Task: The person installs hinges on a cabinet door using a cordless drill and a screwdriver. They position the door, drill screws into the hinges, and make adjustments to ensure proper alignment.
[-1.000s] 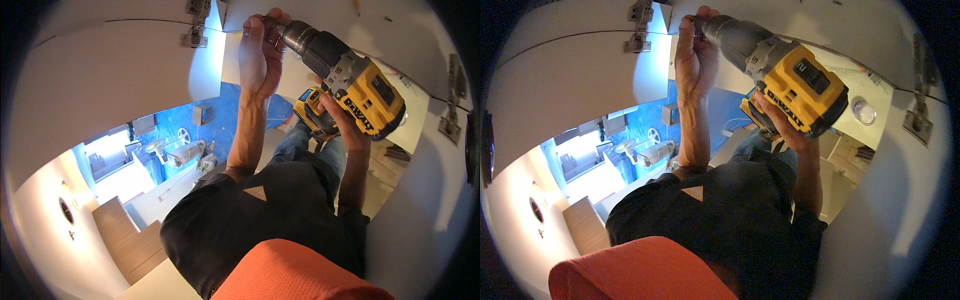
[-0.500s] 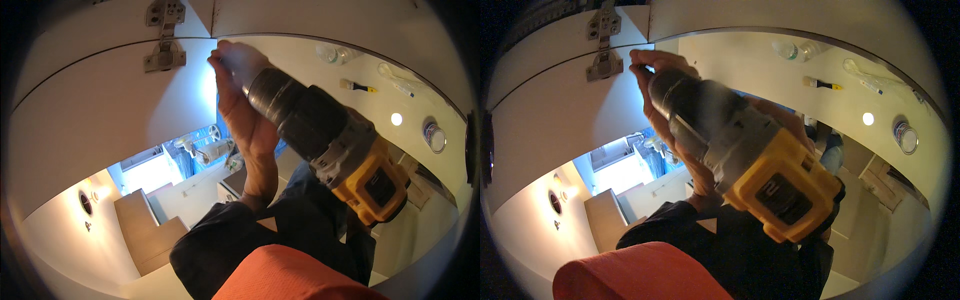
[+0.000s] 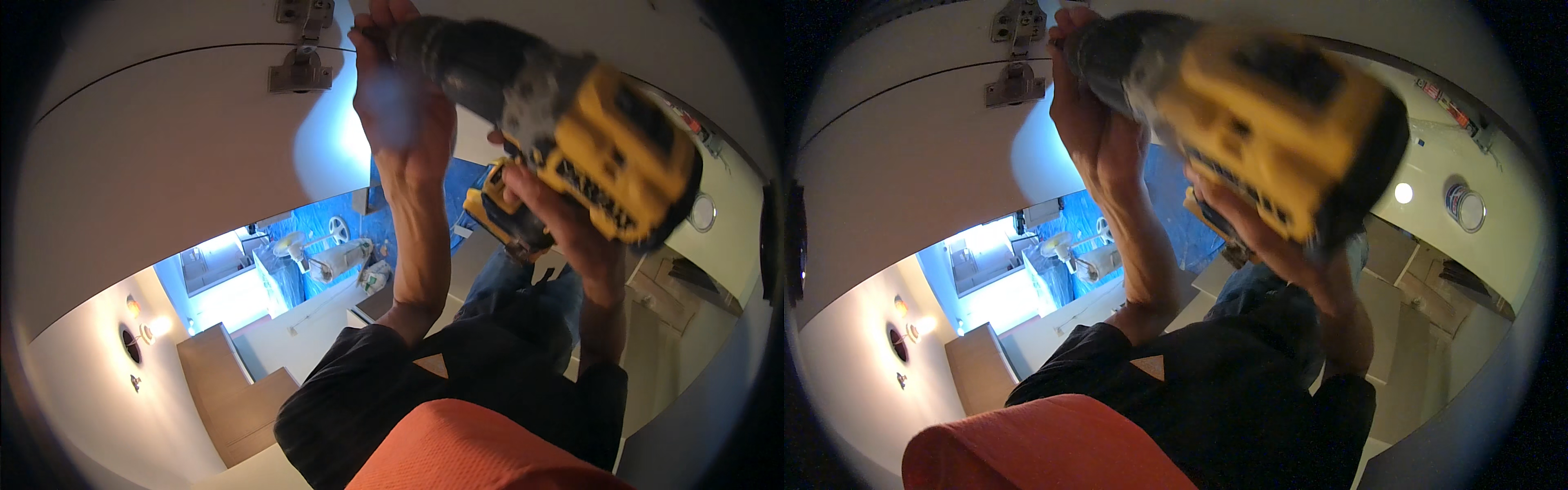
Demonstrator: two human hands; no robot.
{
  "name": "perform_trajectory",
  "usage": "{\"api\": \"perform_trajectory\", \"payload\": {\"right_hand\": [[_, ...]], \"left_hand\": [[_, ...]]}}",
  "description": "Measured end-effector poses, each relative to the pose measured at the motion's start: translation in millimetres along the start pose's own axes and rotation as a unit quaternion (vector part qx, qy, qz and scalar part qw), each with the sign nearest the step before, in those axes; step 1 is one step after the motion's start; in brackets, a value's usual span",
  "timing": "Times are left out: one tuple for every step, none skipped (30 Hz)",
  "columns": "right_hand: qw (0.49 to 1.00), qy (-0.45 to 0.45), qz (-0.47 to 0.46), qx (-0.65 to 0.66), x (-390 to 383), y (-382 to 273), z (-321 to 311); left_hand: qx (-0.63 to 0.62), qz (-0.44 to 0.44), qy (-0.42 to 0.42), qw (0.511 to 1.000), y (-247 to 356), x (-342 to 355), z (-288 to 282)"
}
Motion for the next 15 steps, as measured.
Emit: {"api": "perform_trajectory", "payload": {"right_hand": [[0.999,0.024,-0.006,0.02,10,-7,-1],[0.997,0.041,0.016,0.064,19,-12,0],[0.993,0.056,0.035,0.095,29,-15,0],[0.99,0.059,0.066,0.11,36,-19,1],[0.987,0.06,0.092,0.12,42,-22,2],[0.984,0.065,0.11,0.127,47,-25,5],[0.978,0.069,0.118,0.154,51,-27,6],[0.98,0.072,0.109,0.147,53,-31,10],[0.979,0.073,0.113,0.155,56,-32,11],[0.977,0.063,0.117,0.165,58,-33,13],[0.975,0.055,0.134,0.171,61,-31,12],[0.973,0.051,0.127,0.187,62,-32,13],[0.97,0.04,0.133,0.198,64,-31,14],[0.968,0.033,0.139,0.208,65,-30,14],[0.965,0.027,0.145,0.217,66,-28,15]], "left_hand": [[0.026,0.022,0.068,0.997,3,7,-2],[0.021,0.01,0.062,0.998,6,12,-1],[0.014,0.0,0.057,0.998,9,17,-2],[0.008,-0.008,0.053,0.999,11,21,-3],[0.001,-0.015,0.043,0.999,12,24,-4],[-0.006,-0.022,0.031,0.999,14,27,-4],[-0.013,-0.028,0.02,0.999,15,30,-4],[0.024,-0.008,0.018,1.0,19,31,-3],[0.06,0.011,0.014,0.998,21,33,-3],[0.097,0.031,0.011,0.995,23,34,-3],[0.075,0.037,0.025,0.996,22,37,-4],[0.053,0.043,0.039,0.997,23,37,-5],[0.031,0.049,0.054,0.997,24,37,-6],[0.025,0.049,0.056,0.997,24,37,-7],[0.02,0.05,0.058,0.997,25,37,-8]]}}
Point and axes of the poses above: each hand's wrist, its own x-axis towards the middle knuckle, its own z-axis out of the palm, y = z × x, the point moved 2 cm from there along x, towards the middle knuckle, and after that the axes turned 4 degrees about y, right-handed, at the moved point
